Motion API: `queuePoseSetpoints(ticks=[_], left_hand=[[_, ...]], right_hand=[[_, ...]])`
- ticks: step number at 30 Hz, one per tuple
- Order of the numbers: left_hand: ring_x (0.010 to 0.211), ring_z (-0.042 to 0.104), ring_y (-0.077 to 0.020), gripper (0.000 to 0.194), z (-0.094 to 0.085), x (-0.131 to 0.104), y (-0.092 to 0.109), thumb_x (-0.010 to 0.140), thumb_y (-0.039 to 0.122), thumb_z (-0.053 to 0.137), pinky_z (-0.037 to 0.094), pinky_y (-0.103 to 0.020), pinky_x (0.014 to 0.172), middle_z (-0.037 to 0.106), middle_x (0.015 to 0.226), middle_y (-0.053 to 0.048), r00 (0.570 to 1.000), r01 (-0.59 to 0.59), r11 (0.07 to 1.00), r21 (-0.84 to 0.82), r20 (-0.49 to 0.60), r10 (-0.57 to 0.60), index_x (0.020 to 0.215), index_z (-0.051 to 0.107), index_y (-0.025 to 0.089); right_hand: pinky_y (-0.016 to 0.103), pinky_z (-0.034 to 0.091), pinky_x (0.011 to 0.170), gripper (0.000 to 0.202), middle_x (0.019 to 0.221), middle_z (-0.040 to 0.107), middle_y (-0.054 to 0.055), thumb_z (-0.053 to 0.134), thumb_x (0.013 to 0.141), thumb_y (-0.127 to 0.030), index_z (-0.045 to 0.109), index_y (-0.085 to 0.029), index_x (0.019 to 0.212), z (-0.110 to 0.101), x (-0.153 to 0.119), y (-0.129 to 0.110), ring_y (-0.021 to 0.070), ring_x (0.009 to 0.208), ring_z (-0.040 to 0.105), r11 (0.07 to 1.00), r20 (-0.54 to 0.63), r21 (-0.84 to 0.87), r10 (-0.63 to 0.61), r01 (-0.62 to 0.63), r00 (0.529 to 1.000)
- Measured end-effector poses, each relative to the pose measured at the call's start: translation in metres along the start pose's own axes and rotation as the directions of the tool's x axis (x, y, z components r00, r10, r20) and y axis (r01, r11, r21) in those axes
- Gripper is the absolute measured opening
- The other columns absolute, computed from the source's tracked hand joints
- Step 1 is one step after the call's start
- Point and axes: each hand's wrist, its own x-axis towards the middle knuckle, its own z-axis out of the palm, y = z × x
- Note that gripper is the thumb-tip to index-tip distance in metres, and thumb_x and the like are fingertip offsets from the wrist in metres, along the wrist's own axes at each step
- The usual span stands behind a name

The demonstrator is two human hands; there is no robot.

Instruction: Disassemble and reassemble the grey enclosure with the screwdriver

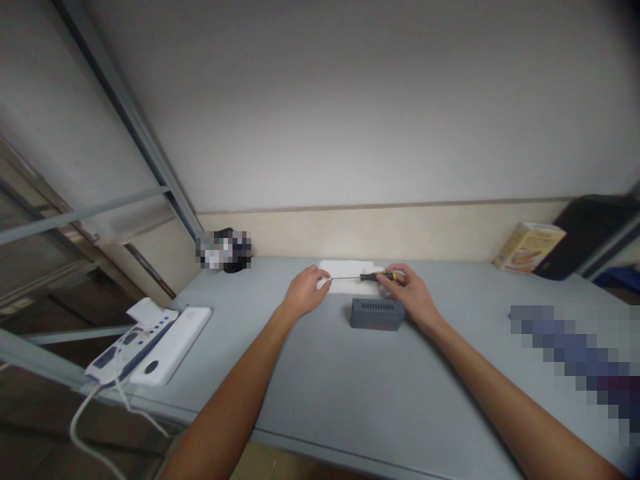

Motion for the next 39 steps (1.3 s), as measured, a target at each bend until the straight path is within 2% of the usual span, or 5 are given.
queuePoseSetpoints(ticks=[10, 21, 26, 34, 39], left_hand=[[0.098, 0.066, -0.0194, 0.02, -0.0002, 0.0023, -0.002, 0.098, 0.027, 0.059, 0.05, -0.029, 0.091, 0.069, 0.104, -0.005, 0.998, -0.039, 0.985, -0.168, -0.047, 0.031, 0.105, 0.076, 0.02], [0.091, 0.064, -0.0179, 0.017, 0.0003, 0.0027, -0.0039, 0.097, 0.031, 0.063, 0.049, -0.028, 0.086, 0.069, 0.1, -0.004, 0.998, -0.038, 0.985, -0.169, -0.064, 0.028, 0.099, 0.076, 0.021], [0.089, 0.064, -0.0177, 0.022, -0.0003, 0.003, -0.0025, 0.1, 0.031, 0.058, 0.05, -0.029, 0.085, 0.07, 0.102, -0.005, 0.999, -0.038, 0.986, -0.162, -0.041, 0.031, 0.105, 0.077, 0.02], [0.089, 0.065, -0.0179, 0.024, -0.0007, 0.0027, -0.0013, 0.101, 0.028, 0.056, 0.049, -0.028, 0.086, 0.072, 0.103, -0.006, 0.999, -0.051, 0.979, -0.196, -0.018, 0.048, 0.107, 0.077, 0.02], [0.087, 0.064, -0.0174, 0.019, -0.0012, 0.0026, -0.0026, 0.099, 0.03, 0.061, 0.048, -0.027, 0.084, 0.072, 0.1, -0.005, 0.998, -0.058, 0.976, -0.211, -0.016, 0.056, 0.1, 0.076, 0.019]], right_hand=[[0.023, 0.034, 0.051, 0.065, 0.074, 0.07, 0.0, 0.084, 0.064, -0.07, 0.059, -0.021, 0.1, -0.0006, -0.0008, -0.0057, 0.0127, 0.056, 0.051, 1.0, -0.016, 0.001, 0.007, -0.007, 1.0], [0.023, 0.034, 0.051, 0.062, 0.072, 0.068, -0.001, 0.081, 0.069, -0.069, 0.059, -0.021, 0.102, -0.0044, 0.0031, 0.0024, 0.0118, 0.055, 0.049, 0.999, -0.022, -0.033, -0.013, 0.012, 1.0], [0.022, 0.029, 0.049, 0.06, 0.068, 0.065, -0.003, 0.08, 0.071, -0.068, 0.059, -0.022, 0.104, -0.0044, 0.0028, 0.0002, 0.0114, 0.053, 0.046, 0.999, -0.031, -0.039, -0.011, 0.01, 0.999], [0.023, 0.031, 0.05, 0.066, 0.064, 0.062, -0.004, 0.081, 0.064, -0.072, 0.059, -0.022, 0.1, -0.0032, 0.0019, -0.0053, 0.0125, 0.054, 0.047, 1.0, -0.051, -0.02, -0.006, 0.005, 0.999], [0.022, 0.029, 0.049, 0.064, 0.069, 0.065, -0.002, 0.081, 0.067, -0.071, 0.059, -0.022, 0.102, -0.0029, 0.0026, -0.003, 0.0115, 0.053, 0.045, 1.0, -0.036, -0.027, -0.01, 0.009, 0.999]])
